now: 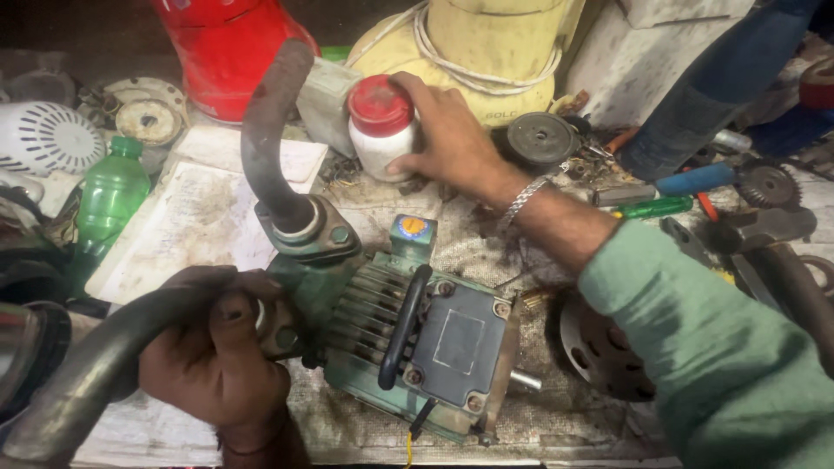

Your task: The person works on a green electric motor pump at a cluttered workbench. They hold the motor and tap its shaft with a hammer, pick up and fit fan blades and a metal flange plate, use pliers and a screwdriver on the motor parts, and press components together by hand.

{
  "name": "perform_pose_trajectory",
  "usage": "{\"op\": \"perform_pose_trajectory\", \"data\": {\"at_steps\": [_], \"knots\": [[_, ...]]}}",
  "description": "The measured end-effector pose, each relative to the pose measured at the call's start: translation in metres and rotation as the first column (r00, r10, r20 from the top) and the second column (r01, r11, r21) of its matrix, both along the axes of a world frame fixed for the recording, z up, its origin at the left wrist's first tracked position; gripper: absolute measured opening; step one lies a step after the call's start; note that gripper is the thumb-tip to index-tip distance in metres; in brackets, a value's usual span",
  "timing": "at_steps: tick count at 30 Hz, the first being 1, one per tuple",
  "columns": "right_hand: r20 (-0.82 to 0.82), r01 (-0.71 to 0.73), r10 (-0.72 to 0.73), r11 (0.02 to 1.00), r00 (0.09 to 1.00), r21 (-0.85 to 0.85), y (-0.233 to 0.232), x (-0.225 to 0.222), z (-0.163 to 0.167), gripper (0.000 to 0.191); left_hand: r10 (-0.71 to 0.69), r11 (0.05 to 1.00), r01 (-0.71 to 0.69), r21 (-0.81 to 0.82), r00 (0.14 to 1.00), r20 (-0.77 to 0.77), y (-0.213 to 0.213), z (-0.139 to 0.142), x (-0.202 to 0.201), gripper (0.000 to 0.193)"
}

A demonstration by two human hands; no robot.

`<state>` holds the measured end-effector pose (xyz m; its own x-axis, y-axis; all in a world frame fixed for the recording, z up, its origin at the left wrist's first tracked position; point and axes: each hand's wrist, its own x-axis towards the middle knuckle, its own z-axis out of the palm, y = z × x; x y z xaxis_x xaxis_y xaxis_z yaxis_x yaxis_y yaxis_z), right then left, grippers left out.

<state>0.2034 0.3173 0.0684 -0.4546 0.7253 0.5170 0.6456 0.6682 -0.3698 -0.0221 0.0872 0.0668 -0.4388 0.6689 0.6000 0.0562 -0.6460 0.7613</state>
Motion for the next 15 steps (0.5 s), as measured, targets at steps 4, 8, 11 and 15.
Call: {"op": "perform_pose_trajectory", "data": {"at_steps": [4,8,11,15], "knots": [[0.009,0.163,-0.163,0.983,0.987,-0.083,-0.001,0.021,0.009,0.074,0.012,1.0,-0.013,-0.008,1.0,-0.007,0.0,0.005,0.002,0.028],[0.226,0.037,-0.001,0.987,0.974,-0.156,-0.014,0.035,0.01,0.021,0.043,0.999,-0.044,-0.02,0.999,-0.018,0.0,0.009,0.004,0.028],[0.298,-0.196,0.235,0.968,0.925,-0.154,-0.028,0.026,-0.004,0.031,0.033,0.999,-0.034,-0.017,0.999,-0.028,-0.001,0.011,0.004,0.026],[0.628,-0.211,0.102,0.972,0.772,0.101,-0.036,0.01,-0.024,0.04,0.032,0.999,-0.033,-0.026,0.999,-0.043,0.0,0.009,0.002,0.027]]}}
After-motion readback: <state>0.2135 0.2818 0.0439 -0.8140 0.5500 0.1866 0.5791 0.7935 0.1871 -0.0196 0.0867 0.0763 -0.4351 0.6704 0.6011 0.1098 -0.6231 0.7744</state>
